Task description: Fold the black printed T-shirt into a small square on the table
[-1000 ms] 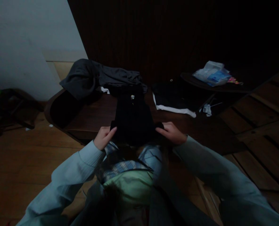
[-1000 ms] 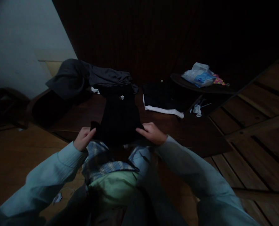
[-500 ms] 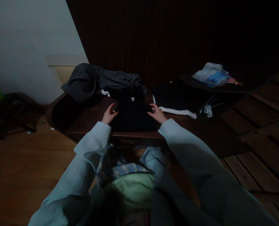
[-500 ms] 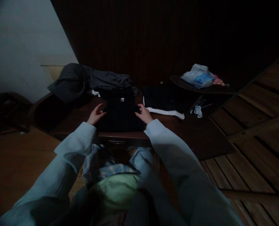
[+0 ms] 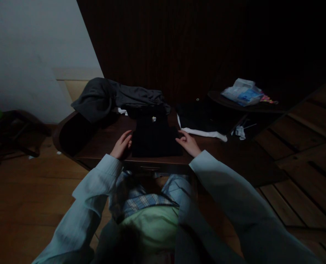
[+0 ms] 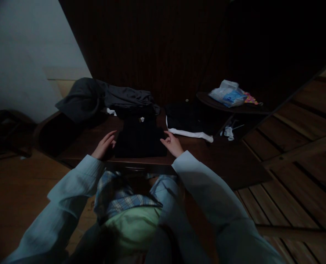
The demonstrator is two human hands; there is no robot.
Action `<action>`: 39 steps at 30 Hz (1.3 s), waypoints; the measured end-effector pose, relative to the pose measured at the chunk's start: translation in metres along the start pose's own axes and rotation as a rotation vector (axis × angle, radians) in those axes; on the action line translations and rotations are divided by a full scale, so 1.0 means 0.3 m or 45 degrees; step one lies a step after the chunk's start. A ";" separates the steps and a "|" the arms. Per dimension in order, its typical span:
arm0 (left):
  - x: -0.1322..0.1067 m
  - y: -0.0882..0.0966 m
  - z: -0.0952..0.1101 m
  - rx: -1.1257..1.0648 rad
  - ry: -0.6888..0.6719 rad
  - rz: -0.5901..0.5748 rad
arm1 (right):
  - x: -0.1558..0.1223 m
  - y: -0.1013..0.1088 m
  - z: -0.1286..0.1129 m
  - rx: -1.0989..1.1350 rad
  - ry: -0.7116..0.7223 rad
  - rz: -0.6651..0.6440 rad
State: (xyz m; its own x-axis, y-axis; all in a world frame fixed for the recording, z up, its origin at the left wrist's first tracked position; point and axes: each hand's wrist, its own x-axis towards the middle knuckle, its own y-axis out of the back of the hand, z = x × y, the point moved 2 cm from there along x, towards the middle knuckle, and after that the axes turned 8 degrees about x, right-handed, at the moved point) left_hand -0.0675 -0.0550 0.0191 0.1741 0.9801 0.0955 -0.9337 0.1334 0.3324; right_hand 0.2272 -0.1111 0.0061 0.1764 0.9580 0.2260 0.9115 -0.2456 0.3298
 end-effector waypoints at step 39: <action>-0.081 -0.001 0.007 0.268 -0.172 -0.246 | -0.143 0.028 -0.035 0.155 -0.012 -0.141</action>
State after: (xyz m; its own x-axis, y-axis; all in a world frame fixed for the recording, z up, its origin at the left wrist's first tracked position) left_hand -0.0707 -0.0793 0.0186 0.3950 0.9093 0.1309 -0.7963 0.2679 0.5424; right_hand 0.2234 -0.1556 0.0087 0.0750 0.9798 0.1855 0.9637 -0.1190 0.2390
